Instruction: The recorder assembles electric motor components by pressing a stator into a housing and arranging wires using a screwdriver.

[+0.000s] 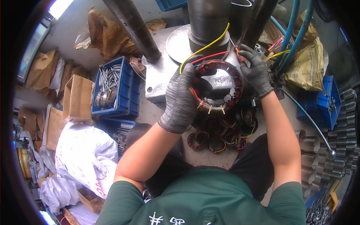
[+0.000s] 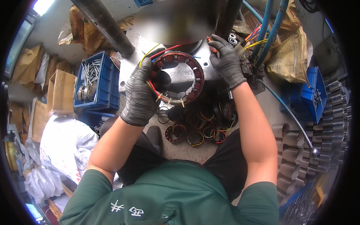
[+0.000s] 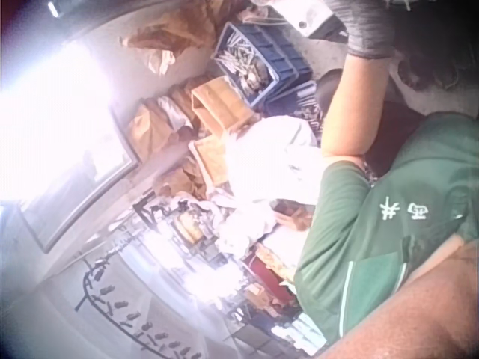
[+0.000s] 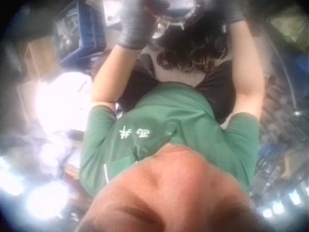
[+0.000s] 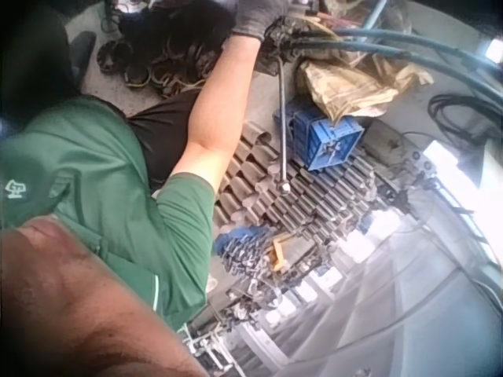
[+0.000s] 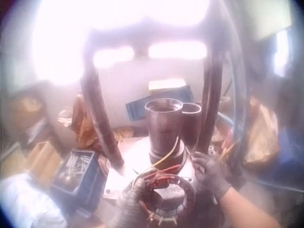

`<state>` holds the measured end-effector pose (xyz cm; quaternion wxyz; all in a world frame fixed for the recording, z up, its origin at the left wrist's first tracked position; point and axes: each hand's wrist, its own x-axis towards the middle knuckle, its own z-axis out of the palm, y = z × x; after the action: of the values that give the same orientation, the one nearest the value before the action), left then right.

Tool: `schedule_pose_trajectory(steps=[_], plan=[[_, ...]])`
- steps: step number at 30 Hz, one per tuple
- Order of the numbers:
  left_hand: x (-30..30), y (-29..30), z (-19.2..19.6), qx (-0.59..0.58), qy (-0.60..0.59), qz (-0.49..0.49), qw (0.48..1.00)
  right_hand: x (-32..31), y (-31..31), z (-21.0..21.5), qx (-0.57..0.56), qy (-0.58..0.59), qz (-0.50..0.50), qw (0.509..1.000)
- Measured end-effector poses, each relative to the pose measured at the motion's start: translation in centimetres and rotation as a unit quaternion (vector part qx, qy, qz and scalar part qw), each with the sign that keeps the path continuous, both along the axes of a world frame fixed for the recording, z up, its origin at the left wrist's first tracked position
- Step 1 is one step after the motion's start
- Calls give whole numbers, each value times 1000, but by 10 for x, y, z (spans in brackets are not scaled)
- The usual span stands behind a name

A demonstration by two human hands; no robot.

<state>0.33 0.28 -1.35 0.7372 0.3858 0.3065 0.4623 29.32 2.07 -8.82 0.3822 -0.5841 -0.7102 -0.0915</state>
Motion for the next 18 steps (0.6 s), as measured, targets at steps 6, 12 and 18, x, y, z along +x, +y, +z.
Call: schedule_pose_trajectory(steps=[6, 12, 18], plan=[[5, -3, 3, -1, -93, -45, 995, -89, -66, 49, -166, 598, 186, 762], [25, 3, -16, 176, 6, -50, 983, -104, -94, 55, -249, 826, 328, 386], [22, 15, -17, 452, 258, 22, 854, -92, -106, 59, -211, 831, 274, 435]])
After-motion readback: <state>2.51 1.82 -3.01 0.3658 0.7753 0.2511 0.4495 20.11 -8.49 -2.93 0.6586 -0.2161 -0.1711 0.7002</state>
